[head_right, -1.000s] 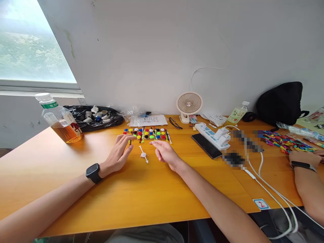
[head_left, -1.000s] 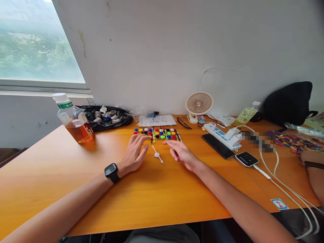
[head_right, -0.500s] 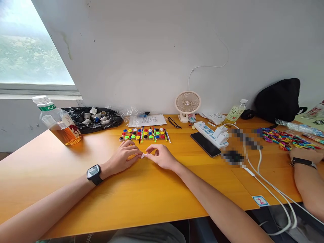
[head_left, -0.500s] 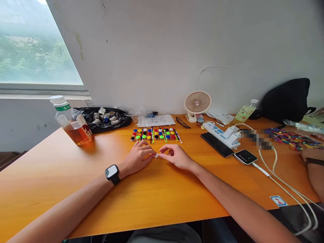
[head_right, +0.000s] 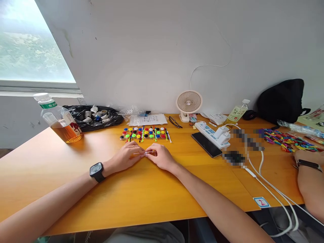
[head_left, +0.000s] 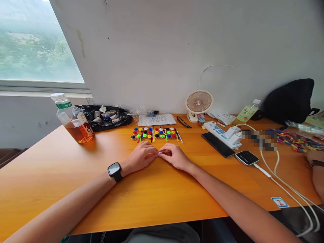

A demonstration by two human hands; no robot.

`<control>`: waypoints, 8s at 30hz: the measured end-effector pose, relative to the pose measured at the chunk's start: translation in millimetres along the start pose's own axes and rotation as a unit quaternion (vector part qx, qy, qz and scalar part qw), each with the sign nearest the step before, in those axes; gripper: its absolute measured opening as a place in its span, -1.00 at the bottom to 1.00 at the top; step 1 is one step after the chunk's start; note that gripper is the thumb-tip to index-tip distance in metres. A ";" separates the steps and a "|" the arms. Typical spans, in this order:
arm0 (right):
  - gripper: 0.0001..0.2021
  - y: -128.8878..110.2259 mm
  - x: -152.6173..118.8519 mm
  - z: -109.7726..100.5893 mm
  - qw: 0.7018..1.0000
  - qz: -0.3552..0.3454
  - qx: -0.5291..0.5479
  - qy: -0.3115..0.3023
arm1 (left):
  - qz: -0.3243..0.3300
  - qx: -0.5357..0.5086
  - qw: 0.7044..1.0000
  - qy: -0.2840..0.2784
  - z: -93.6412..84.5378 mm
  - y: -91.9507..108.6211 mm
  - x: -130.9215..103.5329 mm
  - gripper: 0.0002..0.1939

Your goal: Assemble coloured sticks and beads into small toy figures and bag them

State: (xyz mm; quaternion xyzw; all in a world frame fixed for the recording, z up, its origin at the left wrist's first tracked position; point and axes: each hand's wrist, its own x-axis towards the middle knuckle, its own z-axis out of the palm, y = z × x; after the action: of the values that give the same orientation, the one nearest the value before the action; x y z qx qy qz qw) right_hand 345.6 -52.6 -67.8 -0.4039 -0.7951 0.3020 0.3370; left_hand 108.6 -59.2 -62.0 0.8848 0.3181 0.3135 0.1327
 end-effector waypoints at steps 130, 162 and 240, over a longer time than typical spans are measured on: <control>-0.89 -36.9 -9.9 -103.2 0.821 0.207 -0.521 -0.106 | -0.276 0.028 0.938 0.208 -39.4 -77.2 -12.6 -0.66; -0.80 -30.4 -10.8 -104.4 0.818 0.225 -0.524 -0.079 | -0.185 0.032 0.969 0.160 -30.1 -99.5 -8.9 -0.50; -0.95 -20.9 -9.8 -27.0 0.962 0.029 -0.273 -0.014 | -0.151 0.133 0.975 0.090 -38.7 -51.2 -16.7 -0.89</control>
State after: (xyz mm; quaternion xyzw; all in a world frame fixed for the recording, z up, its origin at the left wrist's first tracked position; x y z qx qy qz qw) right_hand 361.9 -65.6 -39.0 -0.4991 -0.8398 0.0886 0.1942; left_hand 49.2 -29.6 -62.3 0.8045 0.4977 0.3227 0.0304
